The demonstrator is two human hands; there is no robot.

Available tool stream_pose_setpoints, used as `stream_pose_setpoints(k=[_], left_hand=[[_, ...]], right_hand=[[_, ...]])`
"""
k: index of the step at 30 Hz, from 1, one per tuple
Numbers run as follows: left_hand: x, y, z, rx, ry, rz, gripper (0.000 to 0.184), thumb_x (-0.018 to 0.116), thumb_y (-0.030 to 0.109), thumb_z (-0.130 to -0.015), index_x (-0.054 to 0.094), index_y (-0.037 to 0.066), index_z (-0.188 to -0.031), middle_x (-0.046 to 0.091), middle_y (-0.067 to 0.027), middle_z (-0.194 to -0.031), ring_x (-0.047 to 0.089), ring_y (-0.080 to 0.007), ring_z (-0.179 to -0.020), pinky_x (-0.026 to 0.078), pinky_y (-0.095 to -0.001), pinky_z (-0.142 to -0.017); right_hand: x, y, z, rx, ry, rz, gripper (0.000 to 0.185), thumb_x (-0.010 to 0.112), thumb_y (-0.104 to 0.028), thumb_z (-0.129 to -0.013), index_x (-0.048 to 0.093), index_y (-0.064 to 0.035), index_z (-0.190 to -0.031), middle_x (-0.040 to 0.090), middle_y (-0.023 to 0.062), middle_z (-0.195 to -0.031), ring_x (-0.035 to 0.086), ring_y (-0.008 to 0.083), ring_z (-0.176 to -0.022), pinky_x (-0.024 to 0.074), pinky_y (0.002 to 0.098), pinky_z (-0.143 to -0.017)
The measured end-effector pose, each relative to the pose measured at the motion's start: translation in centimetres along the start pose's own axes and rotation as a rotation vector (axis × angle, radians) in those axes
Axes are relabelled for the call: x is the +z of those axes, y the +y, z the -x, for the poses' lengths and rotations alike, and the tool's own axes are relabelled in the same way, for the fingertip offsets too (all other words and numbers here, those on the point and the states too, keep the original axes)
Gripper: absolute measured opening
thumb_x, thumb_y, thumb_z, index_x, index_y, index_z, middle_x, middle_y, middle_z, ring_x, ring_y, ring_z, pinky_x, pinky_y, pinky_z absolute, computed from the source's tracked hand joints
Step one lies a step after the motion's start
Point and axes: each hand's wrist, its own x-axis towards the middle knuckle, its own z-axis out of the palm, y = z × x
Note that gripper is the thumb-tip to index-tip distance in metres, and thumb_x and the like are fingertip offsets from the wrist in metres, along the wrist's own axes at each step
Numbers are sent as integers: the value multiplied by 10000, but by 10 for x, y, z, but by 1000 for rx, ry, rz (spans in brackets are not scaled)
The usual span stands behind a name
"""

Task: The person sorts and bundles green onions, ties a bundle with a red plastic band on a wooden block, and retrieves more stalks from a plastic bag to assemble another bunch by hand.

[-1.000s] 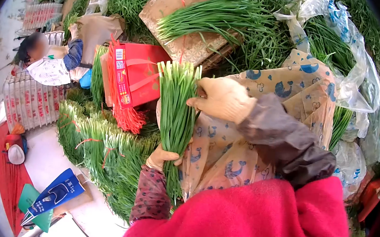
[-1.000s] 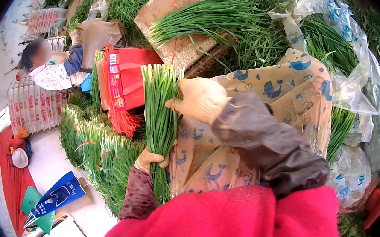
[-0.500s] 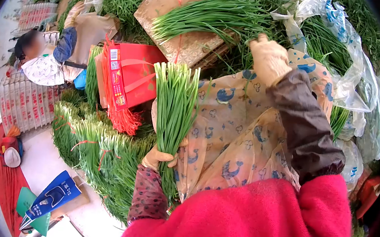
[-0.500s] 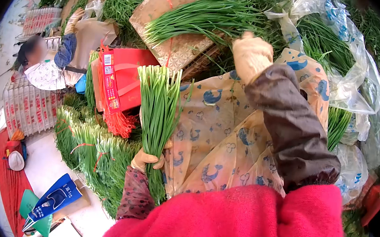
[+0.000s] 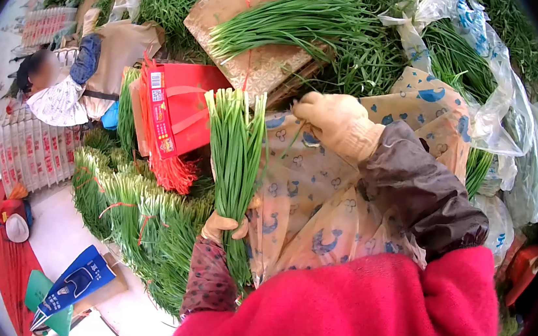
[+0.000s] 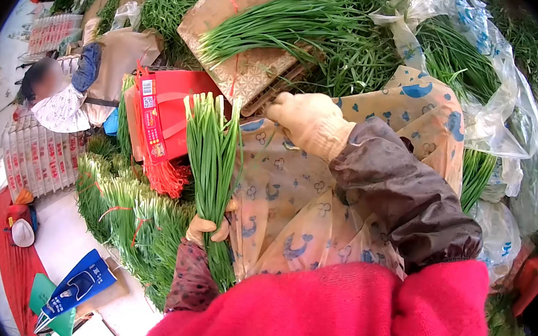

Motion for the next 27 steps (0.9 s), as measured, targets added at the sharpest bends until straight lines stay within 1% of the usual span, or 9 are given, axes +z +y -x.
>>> stream_pose_setpoints(k=[6,7,10,12,15,18,20,22,27], left_hand=[[-9,1,-3,-38,-53,3,736,704,131,-693,428,-53,-1350,579,-146,-1278,453,-181,-438,335,-323,-454],[1,3,-4,-15,-19,-35,717,691,152,-711,433,-58,-1347,538,-111,-894,438,-172,-415,319,-307,-435],[8,3,-2,5,11,-62,712,687,182,-725,435,-67,-1343,496,-82,-511,417,-169,-397,300,-299,-421],[19,7,-3,3,66,-102,728,699,182,-711,435,-66,-1343,493,-89,-511,420,-173,-408,306,-307,-434],[29,8,3,17,121,-78,738,708,178,-701,437,-63,-1343,501,-90,-526,434,-174,-420,314,-306,-445],[39,10,5,9,106,-88,747,724,167,-686,445,-58,-1341,533,-98,-579,454,-180,-438,330,-303,-454],[49,15,3,-5,78,-88,758,743,151,-674,449,-48,-1343,591,-116,-681,470,-186,-455,353,-309,-461],[57,17,0,-82,45,-162,800,764,93,-649,423,12,-1368,540,-119,-1295,530,-161,-553,436,-309,-498],[87,3,-23,-18,13,-496,695,766,117,-730,459,15,-1344,566,-102,-1262,512,-181,-1153,390,-323,-997]], right_hand=[[42,-27,-7,-146,-103,131,355,649,-146,-743,575,-79,-1083,629,99,-1034,659,296,-815,544,412,-632],[50,-28,-7,-183,-138,106,295,638,-136,-742,604,-82,-1030,644,91,-969,662,296,-799,544,406,-628],[35,-27,-7,-214,-238,102,186,619,-109,-757,659,-82,-936,677,84,-900,675,290,-813,551,401,-630],[24,-8,-15,-49,-246,127,152,618,-112,-787,695,-90,-917,707,83,-886,691,279,-829,560,393,-651],[-2,57,-25,596,-553,162,385,739,-116,-720,658,-138,-1096,678,95,-1039,666,264,-966,551,380,-765],[-22,37,4,453,-234,283,760,773,-163,-691,433,-117,-1369,512,146,-1326,623,281,-1066,547,365,-821],[-37,8,8,255,-270,-363,970,807,-231,-681,260,-87,-1469,410,158,-1432,579,287,-1145,534,381,-860],[12,17,5,23,-267,-1175,1264,882,-451,-590,88,-118,-1516,347,143,-1475,508,254,-1209,468,402,-954],[51,-4,2,-142,-46,-2044,1237,882,-384,-612,75,-171,-1525,406,134,-1432,409,252,-1301,348,391,-1069]])
